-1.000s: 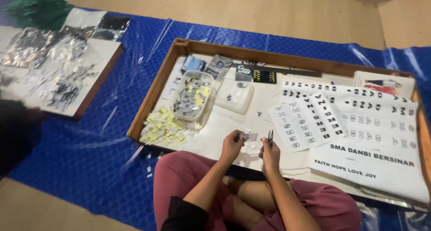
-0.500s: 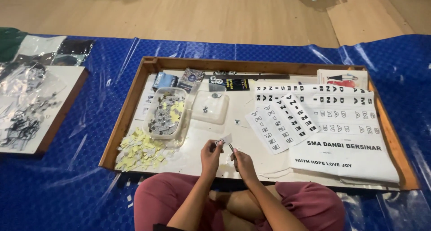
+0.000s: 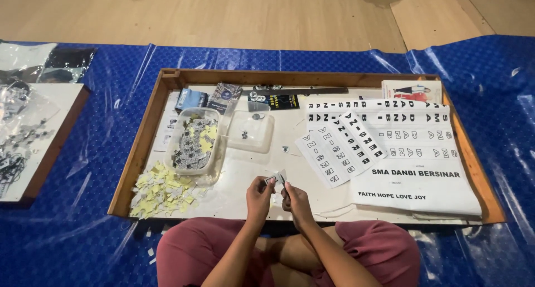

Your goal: The person cuts individual printed characters from a sheet of paper with handheld scissors, rotating the sheet as needed to trim each character, then places the cutouts on a table.

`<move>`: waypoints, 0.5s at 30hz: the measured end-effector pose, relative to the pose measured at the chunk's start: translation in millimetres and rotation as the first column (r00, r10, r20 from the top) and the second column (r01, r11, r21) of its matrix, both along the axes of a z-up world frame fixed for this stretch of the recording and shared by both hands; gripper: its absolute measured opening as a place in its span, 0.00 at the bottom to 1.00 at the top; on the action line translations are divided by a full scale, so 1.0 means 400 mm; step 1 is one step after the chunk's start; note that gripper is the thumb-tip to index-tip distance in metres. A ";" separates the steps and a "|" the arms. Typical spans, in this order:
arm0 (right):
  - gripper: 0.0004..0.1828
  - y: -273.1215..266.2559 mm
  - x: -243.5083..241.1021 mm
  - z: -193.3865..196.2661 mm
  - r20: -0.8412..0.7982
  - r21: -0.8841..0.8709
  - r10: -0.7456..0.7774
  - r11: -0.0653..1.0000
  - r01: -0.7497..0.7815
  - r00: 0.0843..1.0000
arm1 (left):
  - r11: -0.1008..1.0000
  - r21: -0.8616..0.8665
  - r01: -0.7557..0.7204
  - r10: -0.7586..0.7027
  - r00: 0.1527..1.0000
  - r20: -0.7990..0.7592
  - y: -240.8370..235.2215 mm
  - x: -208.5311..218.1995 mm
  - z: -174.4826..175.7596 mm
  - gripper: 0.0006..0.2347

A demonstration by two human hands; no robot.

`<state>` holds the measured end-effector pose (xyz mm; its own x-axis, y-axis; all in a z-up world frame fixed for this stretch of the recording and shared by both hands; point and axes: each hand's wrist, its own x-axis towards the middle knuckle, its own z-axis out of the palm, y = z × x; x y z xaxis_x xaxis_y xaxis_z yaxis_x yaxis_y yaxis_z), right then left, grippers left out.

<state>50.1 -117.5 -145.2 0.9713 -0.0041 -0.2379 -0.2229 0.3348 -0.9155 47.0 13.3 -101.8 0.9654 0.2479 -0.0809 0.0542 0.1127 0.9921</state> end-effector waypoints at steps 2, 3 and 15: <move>0.26 0.004 -0.004 0.012 0.001 0.009 -0.004 1.000 0.004 1.000 | 1.000 0.007 -0.007 0.007 1.000 -0.002 0.000 0.000 -0.003 0.05; 0.26 0.004 -0.004 0.014 0.003 0.020 0.001 1.000 -0.001 1.000 | 1.000 0.004 0.001 -0.001 1.000 0.000 -0.002 -0.001 -0.003 0.05; 0.26 0.006 -0.001 -0.023 -0.004 0.151 -0.011 0.988 0.011 1.000 | 1.000 -0.022 0.015 -0.016 1.000 -0.005 -0.003 0.002 -0.002 0.05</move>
